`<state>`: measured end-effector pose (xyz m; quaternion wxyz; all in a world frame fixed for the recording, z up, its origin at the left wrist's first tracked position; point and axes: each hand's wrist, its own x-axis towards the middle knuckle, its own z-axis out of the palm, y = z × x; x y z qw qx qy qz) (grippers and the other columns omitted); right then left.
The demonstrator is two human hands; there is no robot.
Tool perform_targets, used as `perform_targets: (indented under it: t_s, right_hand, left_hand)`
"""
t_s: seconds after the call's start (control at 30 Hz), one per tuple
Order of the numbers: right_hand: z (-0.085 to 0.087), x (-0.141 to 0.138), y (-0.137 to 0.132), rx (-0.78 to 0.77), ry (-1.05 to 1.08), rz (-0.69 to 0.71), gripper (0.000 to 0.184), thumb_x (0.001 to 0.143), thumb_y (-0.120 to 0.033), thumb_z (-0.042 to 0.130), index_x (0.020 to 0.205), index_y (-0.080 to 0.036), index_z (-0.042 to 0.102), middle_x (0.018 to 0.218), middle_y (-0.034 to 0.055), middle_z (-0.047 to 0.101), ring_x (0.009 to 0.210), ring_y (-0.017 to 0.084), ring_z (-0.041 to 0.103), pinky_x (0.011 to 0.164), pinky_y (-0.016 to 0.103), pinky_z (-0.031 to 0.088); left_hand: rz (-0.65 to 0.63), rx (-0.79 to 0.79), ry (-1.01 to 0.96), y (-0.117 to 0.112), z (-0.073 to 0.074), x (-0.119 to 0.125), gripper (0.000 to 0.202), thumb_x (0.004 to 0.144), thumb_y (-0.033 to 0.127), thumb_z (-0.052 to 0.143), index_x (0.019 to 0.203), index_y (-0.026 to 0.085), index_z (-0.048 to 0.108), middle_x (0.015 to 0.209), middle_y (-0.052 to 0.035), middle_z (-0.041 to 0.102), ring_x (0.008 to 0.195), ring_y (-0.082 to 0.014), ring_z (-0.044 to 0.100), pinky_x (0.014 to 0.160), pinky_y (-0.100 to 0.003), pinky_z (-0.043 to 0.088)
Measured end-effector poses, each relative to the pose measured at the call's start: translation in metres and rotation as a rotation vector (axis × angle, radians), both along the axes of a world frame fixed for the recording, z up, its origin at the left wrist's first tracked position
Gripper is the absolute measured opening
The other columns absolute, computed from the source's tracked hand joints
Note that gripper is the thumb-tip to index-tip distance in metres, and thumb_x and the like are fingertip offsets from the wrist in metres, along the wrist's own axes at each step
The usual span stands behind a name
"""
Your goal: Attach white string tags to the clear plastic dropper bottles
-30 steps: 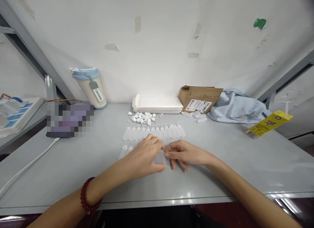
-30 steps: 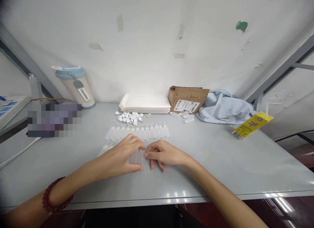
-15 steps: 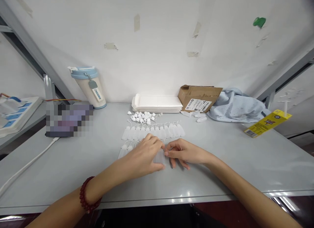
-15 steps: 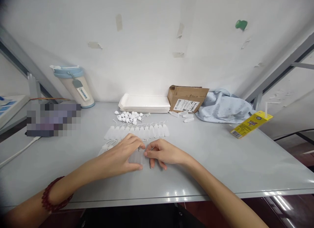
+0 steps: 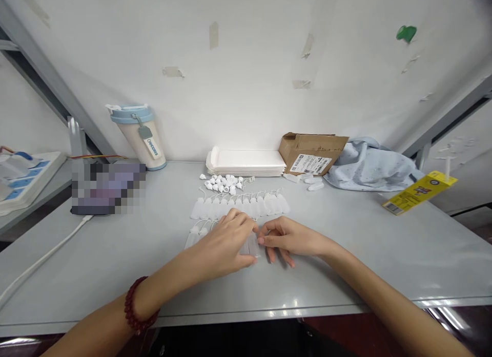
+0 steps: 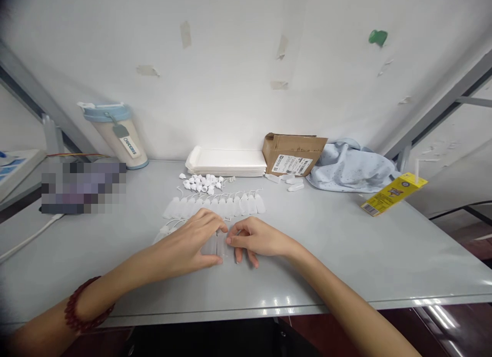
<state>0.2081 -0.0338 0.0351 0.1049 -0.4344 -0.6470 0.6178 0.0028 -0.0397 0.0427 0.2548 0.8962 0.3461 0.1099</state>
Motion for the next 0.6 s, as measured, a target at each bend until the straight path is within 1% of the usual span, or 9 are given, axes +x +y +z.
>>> perform_targets:
  t_s: [0.23,0.5,0.6]
  right_hand:
    - [-0.0005,0.0003,0.0,0.001,-0.003,-0.009,0.03,0.083,-0.044,0.054,0.082,-0.014,0.056,0.06,-0.0001,0.064,0.032,0.005,0.049,0.035,0.017,0.037]
    - [0.0006,0.001,-0.0002,-0.004,-0.005,-0.018,0.031,0.082,-0.044,0.054,0.083,-0.013,0.057,0.06,-0.0001,0.064,0.032,0.005,0.049,0.035,0.017,0.037]
    - [-0.0008,0.0023,0.0011,0.01,-0.001,-0.021,0.031,0.082,-0.043,0.055,0.076,-0.013,0.057,0.061,0.0006,0.064,0.033,0.005,0.049,0.036,0.017,0.037]
  left_hand:
    - [0.003,0.012,0.021,0.0007,0.0001,0.0008,0.021,0.076,0.023,0.057,0.095,0.019,0.051,0.103,-0.0062,0.051,0.104,-0.0238,0.04,0.084,-0.036,0.041]
    - [0.016,-0.009,0.03,0.0006,0.0007,0.0006,0.027,0.075,0.029,0.062,0.098,0.019,0.051,0.106,-0.0066,0.052,0.107,-0.0247,0.04,0.086,-0.037,0.041]
    - [0.042,-0.023,0.02,0.0009,0.0005,0.0004,0.035,0.073,0.031,0.064,0.103,0.019,0.05,0.111,-0.0077,0.051,0.11,-0.0255,0.04,0.087,-0.037,0.041]
